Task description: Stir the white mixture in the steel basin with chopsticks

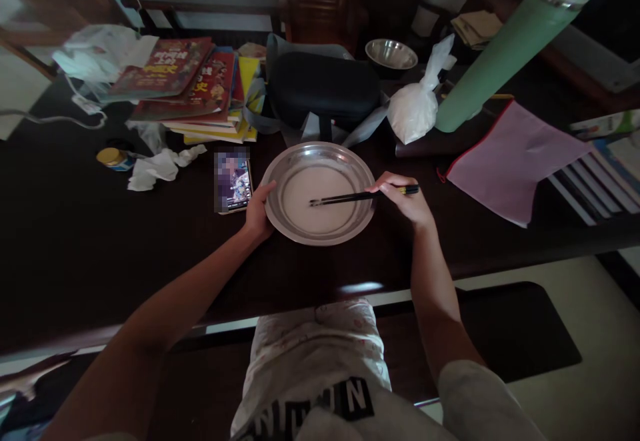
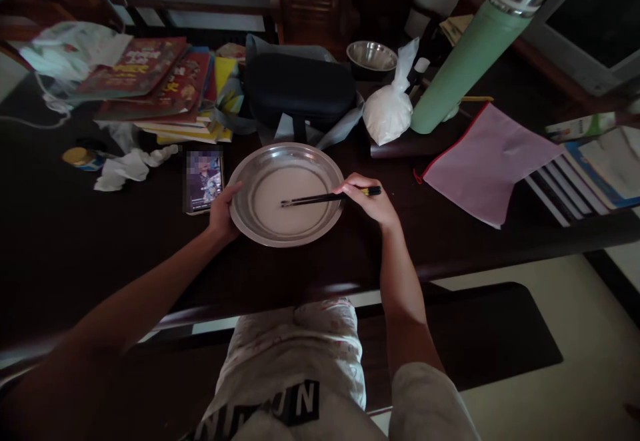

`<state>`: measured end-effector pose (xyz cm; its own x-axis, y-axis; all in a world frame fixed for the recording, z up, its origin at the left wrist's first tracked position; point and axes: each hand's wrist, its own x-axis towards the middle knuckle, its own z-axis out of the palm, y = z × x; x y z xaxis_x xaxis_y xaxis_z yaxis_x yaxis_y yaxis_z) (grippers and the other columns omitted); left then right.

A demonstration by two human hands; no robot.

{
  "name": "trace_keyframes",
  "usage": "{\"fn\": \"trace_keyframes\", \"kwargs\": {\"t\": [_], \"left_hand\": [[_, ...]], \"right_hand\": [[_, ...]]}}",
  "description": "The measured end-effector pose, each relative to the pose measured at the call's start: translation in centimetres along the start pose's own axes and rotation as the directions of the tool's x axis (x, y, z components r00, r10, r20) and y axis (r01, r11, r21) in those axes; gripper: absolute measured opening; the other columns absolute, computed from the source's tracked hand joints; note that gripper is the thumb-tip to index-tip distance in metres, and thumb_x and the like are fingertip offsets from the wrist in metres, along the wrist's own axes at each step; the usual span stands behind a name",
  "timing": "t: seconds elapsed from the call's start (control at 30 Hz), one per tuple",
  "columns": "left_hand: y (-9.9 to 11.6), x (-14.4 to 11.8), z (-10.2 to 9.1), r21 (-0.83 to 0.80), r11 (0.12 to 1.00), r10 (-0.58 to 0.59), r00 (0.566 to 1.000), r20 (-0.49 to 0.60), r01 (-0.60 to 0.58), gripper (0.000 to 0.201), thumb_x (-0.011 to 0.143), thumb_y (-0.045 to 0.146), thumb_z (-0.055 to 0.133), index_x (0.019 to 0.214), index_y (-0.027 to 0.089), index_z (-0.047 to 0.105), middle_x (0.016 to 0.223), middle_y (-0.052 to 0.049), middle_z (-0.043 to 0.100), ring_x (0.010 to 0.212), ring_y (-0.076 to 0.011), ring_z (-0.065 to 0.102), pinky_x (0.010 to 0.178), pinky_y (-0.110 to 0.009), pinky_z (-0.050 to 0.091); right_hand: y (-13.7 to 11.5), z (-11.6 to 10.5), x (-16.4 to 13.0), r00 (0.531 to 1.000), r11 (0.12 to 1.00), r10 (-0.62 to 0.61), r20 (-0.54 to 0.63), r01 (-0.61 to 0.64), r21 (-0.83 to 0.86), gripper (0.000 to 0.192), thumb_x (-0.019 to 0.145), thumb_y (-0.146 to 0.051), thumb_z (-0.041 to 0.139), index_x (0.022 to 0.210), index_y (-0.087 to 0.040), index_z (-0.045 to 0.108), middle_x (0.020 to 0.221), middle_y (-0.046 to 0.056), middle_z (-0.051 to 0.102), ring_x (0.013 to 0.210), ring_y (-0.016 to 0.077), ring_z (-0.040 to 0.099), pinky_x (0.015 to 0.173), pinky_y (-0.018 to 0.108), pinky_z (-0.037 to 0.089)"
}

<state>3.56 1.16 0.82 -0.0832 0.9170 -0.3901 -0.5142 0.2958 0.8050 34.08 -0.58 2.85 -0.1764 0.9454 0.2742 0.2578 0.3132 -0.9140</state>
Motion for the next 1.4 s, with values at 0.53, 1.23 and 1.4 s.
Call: {"fn": "trace_keyframes", "kwargs": {"t": [0.53,1.23,1.4], "left_hand": [[-0.25,0.28,-0.29,-0.008,1.000,0.022,1.000,0.004,-0.022,0.009,0.074,0.025,0.065,0.077,0.017,0.066,0.087,-0.006,0.077,0.096,-0.0274,0.073,0.090,-0.037,0.061],[-0.23,0.11,-0.31,0.028,0.999,0.033,0.999,0.013,-0.033,0.016,0.077,0.026,0.064,0.090,0.017,0.068,0.094,-0.007,0.077,0.101,-0.0292,0.073,0.089,-0.038,0.062],[-0.22,0.13,-0.41,0.028,0.998,0.049,0.999,0.022,-0.050,0.017,0.076,0.025,0.065,0.091,0.019,0.069,0.088,-0.005,0.076,0.100,-0.0282,0.073,0.088,-0.037,0.062]], "right_hand": [[-0.10,-0.32,-0.03,0.987,1.000,0.011,-0.161,-0.010,0.009,0.026,0.091,-0.047,0.067,0.076,-0.028,0.078,0.075,-0.002,0.076,0.077,0.0155,0.072,0.078,0.032,0.054],[-0.25,-0.19,-0.02,0.983,1.000,0.007,-0.185,-0.009,-0.013,0.029,0.088,-0.051,0.068,0.077,-0.026,0.078,0.076,0.000,0.075,0.077,0.0165,0.072,0.077,0.033,0.055],[-0.21,-0.03,-0.12,1.000,1.000,0.016,-0.026,-0.016,0.006,0.028,0.090,-0.050,0.067,0.080,-0.027,0.079,0.078,0.000,0.076,0.078,0.0170,0.073,0.077,0.033,0.056]]}}
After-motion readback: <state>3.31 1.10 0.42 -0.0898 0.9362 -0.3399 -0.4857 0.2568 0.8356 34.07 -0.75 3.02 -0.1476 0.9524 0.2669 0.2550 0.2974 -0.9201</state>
